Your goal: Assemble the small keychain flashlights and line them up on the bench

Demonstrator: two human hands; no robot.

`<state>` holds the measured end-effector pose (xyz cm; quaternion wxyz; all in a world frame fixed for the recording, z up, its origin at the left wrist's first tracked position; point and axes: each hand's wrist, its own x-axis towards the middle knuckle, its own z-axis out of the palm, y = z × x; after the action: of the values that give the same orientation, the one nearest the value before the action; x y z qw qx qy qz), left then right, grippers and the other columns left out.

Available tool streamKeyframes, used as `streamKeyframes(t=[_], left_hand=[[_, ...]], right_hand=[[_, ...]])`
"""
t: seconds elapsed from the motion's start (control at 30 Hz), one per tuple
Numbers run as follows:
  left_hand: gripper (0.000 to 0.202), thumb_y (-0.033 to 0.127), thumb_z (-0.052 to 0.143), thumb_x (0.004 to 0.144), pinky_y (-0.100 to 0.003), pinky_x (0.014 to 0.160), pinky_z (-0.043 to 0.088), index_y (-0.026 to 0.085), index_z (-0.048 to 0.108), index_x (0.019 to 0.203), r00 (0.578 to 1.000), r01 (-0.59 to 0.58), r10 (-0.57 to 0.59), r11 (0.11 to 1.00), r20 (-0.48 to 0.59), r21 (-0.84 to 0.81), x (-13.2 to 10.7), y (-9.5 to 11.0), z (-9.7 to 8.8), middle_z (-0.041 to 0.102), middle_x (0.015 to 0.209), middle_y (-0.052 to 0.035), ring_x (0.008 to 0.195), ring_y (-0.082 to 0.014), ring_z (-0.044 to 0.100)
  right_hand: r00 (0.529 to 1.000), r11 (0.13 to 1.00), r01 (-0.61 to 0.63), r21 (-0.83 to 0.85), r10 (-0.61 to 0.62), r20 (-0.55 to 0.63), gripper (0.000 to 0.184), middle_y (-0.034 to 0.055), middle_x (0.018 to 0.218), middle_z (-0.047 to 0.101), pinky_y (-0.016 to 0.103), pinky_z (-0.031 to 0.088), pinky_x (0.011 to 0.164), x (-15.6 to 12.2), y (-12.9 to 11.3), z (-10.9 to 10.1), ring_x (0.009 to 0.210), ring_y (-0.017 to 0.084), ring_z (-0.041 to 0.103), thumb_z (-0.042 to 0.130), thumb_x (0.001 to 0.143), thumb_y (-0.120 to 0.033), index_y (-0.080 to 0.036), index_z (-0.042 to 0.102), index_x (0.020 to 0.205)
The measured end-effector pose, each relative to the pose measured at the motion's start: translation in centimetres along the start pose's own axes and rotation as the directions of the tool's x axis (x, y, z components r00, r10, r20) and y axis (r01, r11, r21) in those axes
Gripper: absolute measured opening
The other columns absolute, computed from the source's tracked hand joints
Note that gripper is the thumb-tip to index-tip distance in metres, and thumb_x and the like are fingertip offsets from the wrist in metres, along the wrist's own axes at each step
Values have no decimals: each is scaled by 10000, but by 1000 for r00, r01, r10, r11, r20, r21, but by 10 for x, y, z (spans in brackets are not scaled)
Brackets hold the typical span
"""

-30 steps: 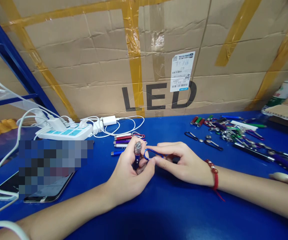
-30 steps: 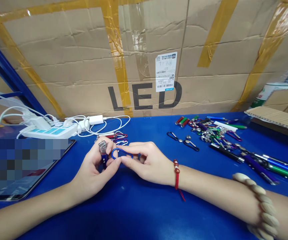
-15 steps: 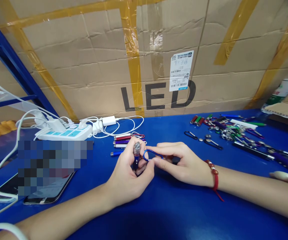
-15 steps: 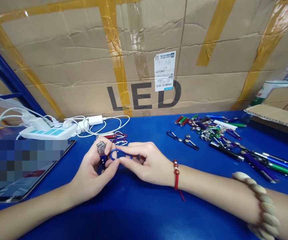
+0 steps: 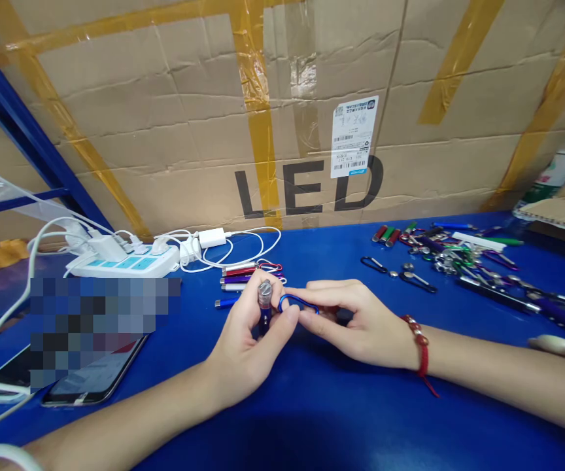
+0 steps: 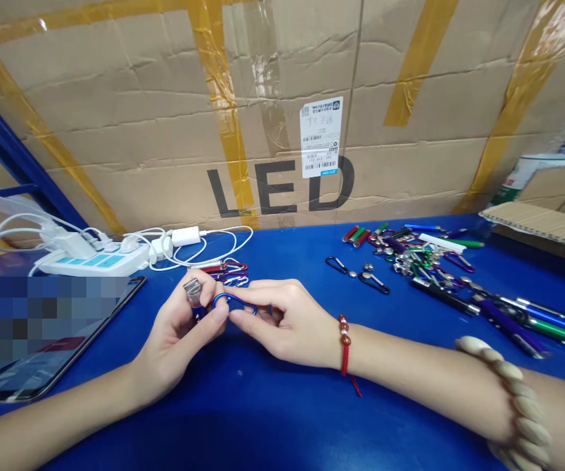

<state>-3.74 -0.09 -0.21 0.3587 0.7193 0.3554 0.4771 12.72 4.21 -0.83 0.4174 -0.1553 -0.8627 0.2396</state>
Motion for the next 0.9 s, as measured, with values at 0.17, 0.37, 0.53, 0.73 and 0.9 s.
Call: streamKeyframes(t=[0.17,0.37,0.53,0.73,0.9], left_hand=[[185,204,429,906,-228,538,279,222,306,768,998,-63,63,998,13,10,-2,-3,0,324,710,46,594,-104,289],[181,210,424,910,-233,541,278,227,308,772,997,-77,76,997,26,16,-2,-6,0,326,708,48,594,-107,289],[182,196,432,901,-227,538,285,228,310,769,996,-85,84,996,19,31,-2,-4,1,328,700,49,594,-104,300],[200,172,461,875,-213,533,296,230,301,769,996,-85,84,995,22,54,-3,-1,2,342,712,47,598,-95,320],[177,150,431,875,-214,516,292,232,307,779,997,-70,68,997,47,40,-4,0,0,356,748,40,581,-89,310]], right_hand=[[999,999,31,16,-31,-27,272,-32,589,450,169,326,451,-1,-2,-1,501,54,385,522,835,-147,-105,636,1079],[997,998,61,9,-60,-48,302,-26,594,467,178,337,454,-3,-1,-2,505,60,387,520,837,-149,-79,610,1117],[997,998,61,1,-61,-37,302,-19,601,486,185,347,461,-3,0,-1,521,68,408,516,840,-151,-82,608,1120],[995,996,85,-20,-86,-58,291,-10,614,526,182,355,459,-3,1,-1,517,65,416,522,841,-162,-74,614,1102],[996,997,75,-25,-76,-47,295,-25,591,488,181,349,456,-4,1,-1,511,65,407,513,846,-166,-107,609,1118]])
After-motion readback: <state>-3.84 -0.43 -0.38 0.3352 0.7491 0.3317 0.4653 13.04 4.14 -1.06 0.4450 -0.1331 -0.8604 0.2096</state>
